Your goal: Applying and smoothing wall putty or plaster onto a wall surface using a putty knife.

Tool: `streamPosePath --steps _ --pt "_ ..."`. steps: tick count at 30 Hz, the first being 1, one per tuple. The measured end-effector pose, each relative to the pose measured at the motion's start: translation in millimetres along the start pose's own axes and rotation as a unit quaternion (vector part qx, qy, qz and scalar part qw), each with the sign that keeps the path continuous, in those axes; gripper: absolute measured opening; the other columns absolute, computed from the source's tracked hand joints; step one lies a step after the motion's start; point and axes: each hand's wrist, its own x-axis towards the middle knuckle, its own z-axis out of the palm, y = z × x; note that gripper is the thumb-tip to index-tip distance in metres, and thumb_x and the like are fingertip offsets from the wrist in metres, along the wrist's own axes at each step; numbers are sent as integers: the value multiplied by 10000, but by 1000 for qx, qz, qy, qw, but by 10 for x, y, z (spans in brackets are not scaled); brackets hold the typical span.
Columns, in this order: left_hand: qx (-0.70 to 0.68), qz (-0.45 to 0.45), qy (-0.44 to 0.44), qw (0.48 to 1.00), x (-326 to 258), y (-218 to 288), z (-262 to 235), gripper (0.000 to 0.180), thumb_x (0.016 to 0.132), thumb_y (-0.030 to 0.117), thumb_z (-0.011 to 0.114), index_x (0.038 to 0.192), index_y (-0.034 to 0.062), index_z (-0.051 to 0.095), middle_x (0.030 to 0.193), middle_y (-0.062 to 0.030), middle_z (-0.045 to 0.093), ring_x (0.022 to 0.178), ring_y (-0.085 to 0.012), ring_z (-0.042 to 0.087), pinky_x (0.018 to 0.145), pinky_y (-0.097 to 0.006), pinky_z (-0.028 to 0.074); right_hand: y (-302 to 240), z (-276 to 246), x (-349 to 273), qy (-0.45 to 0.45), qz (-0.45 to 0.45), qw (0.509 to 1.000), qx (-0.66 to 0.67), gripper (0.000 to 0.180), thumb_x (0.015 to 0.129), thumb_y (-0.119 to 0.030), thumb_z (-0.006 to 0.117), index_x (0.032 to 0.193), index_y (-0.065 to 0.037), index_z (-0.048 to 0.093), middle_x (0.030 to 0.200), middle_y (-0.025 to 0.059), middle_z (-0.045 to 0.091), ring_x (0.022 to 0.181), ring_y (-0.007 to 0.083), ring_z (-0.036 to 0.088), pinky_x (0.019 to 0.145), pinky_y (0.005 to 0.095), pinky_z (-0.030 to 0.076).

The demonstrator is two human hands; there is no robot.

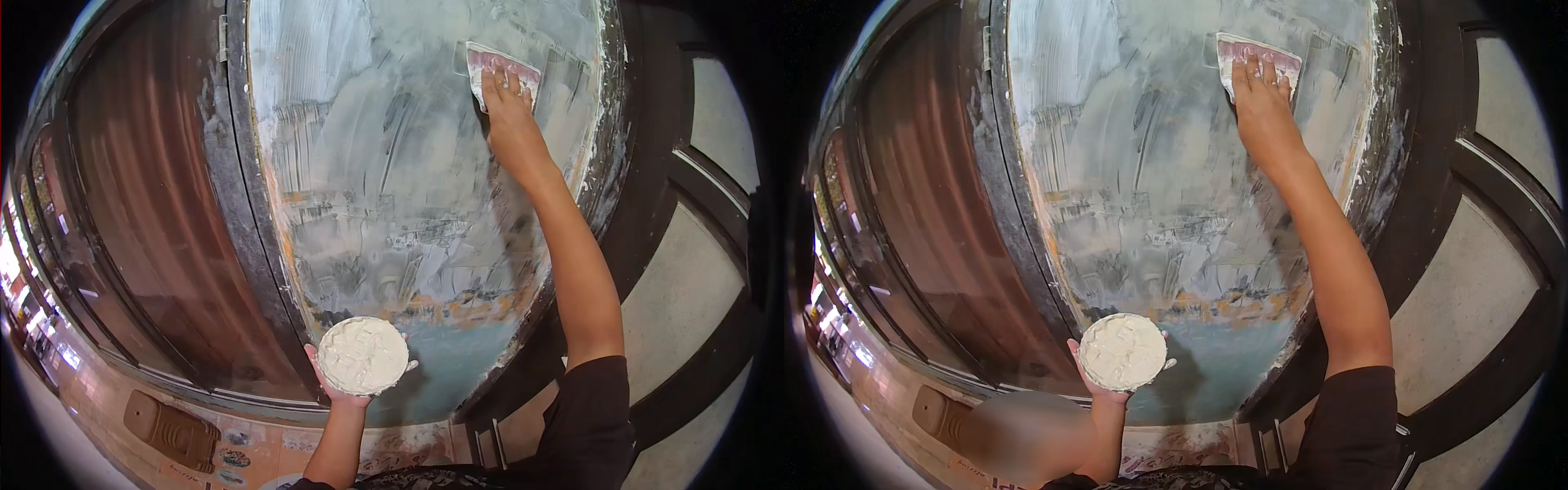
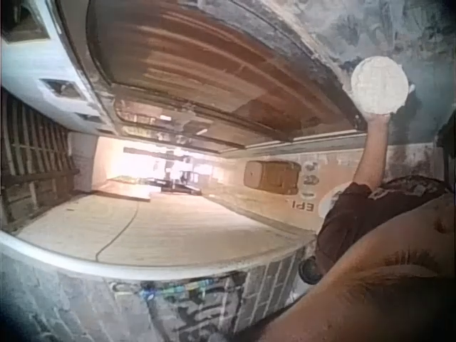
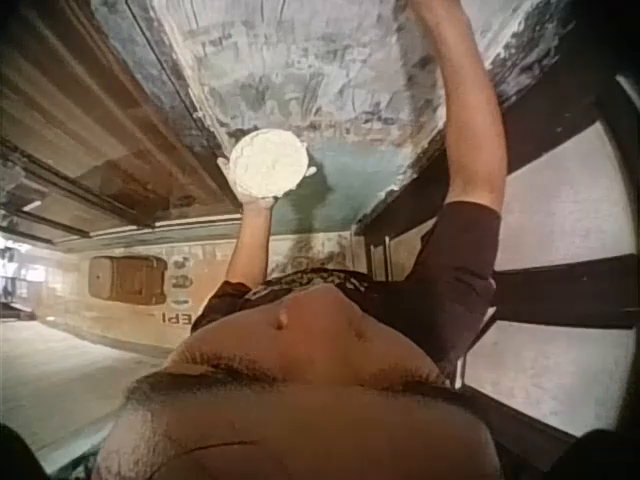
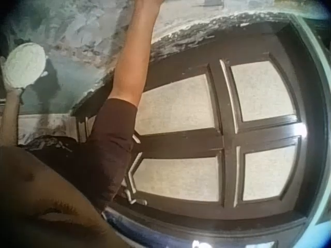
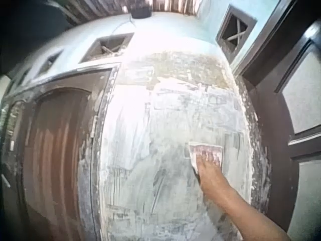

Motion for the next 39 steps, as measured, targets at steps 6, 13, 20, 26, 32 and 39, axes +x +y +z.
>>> streamPosePath --steps 6,13,20,26,32,39 --pt "-9 -23 0 1000 27 -14 -82 1060 757 924 381 1528 197 385 1585 -214 311 1386 -618 265 1008 -867 189 -42 -29 -36 -33 2 999 -21 570 861 77 445 1427 91 380 1490 310 405 1413 478 349 1138 594 300" --pt "-13 -24 24 999 85 -98 -158 1041 764 915 370 1528 207 389 1588 -203 313 1376 -613 294 1013 -860 204 -308 6 -570 -49 -19 998 45 669 804 105 537 1450 84 366 1473 315 410 1415 501 325 1136 625 278" --pt "-23 -28 3 999 -16 -151 -89 1023 762 913 383 1520 227 405 1587 -200 315 1377 -616 286 995 -870 215 -200 -311 -484 -10 -16 999 46 586 839 100 450 1423 97 395 1463 306 436 1402 482 364 1142 616 288" --pt "-21 -20 -5 1000 -105 -184 -72 1006 761 907 407 1519 245 409 1595 -189 307 1384 -620 263 1001 -878 174 49 -122 86 39 -29 999 3 563 865 60 456 1424 99 392 1473 299 429 1405 480 362 1149 603 289" --pt "45 18 21 999 -248 -59 -123 1042 745 921 411 1518 223 408 1585 -199 323 1380 -607 289 1001 -872 196 -559 112 -820 -31 -58 998 9 558 883 21 475 1426 111 385 1486 311 399 1422 486 337 1140 604 307" --pt "3 22 20 1000 -244 -57 -139 1072 743 931 391 1521 194 403 1573 -214 339 1384 -585 308 1001 -870 202 -222 -348 -86 78 -48 995 27 520 904 13 447 1412 112 393 1455 317 433 1398 483 365 1152 554 317"
